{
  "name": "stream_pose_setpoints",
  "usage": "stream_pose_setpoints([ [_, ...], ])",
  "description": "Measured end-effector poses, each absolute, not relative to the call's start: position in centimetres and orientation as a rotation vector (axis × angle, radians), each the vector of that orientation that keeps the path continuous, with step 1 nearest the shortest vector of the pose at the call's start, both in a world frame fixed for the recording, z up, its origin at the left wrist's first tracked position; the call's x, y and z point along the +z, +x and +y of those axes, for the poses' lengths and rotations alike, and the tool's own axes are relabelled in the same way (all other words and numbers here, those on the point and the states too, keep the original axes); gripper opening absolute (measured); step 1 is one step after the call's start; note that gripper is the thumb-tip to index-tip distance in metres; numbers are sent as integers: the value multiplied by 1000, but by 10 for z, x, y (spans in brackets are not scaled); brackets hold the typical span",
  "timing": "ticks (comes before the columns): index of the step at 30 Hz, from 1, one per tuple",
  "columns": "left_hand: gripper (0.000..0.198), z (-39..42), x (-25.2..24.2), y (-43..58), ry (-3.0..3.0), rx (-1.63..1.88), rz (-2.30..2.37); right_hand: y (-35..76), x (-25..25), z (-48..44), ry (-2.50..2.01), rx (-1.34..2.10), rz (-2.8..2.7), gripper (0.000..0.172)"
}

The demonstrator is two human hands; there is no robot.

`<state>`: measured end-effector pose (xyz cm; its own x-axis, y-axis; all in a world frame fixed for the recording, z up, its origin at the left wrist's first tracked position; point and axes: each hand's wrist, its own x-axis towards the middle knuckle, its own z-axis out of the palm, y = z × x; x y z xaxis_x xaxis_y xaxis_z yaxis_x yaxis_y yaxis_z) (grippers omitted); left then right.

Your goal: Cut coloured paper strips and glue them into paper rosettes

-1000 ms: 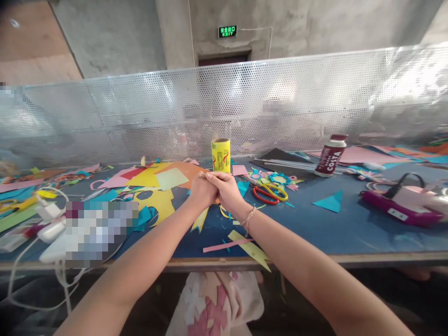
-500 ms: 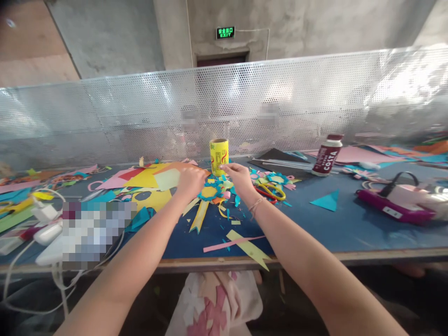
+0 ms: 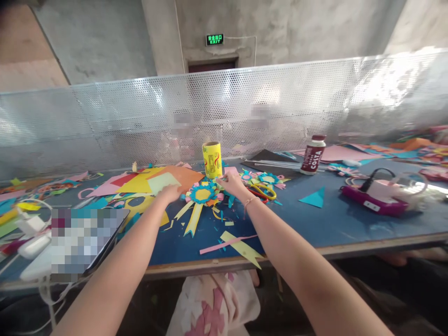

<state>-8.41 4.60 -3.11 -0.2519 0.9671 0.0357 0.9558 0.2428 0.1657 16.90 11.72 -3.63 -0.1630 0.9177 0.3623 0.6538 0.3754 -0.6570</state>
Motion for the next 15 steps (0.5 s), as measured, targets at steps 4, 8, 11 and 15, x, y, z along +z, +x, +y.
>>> stream_pose_setpoints([
  [4, 38, 45, -30, -89, 1992, 314, 2420, 167, -41, 119, -1356, 563, -1954, 29],
  [8, 27, 43, -27, -90, 2029, 371, 2459, 168, -41, 117, -1346, 647, -1971, 32],
  [11, 20, 45, -24, -87, 2004, 532, 2353, 168, -37, 112, -1329, 704, -1966, 36],
  [15, 27, 51, -23, -76, 1870, 883, 1893, 165, -32, 103, -1223, 1014, -1790, 40],
])
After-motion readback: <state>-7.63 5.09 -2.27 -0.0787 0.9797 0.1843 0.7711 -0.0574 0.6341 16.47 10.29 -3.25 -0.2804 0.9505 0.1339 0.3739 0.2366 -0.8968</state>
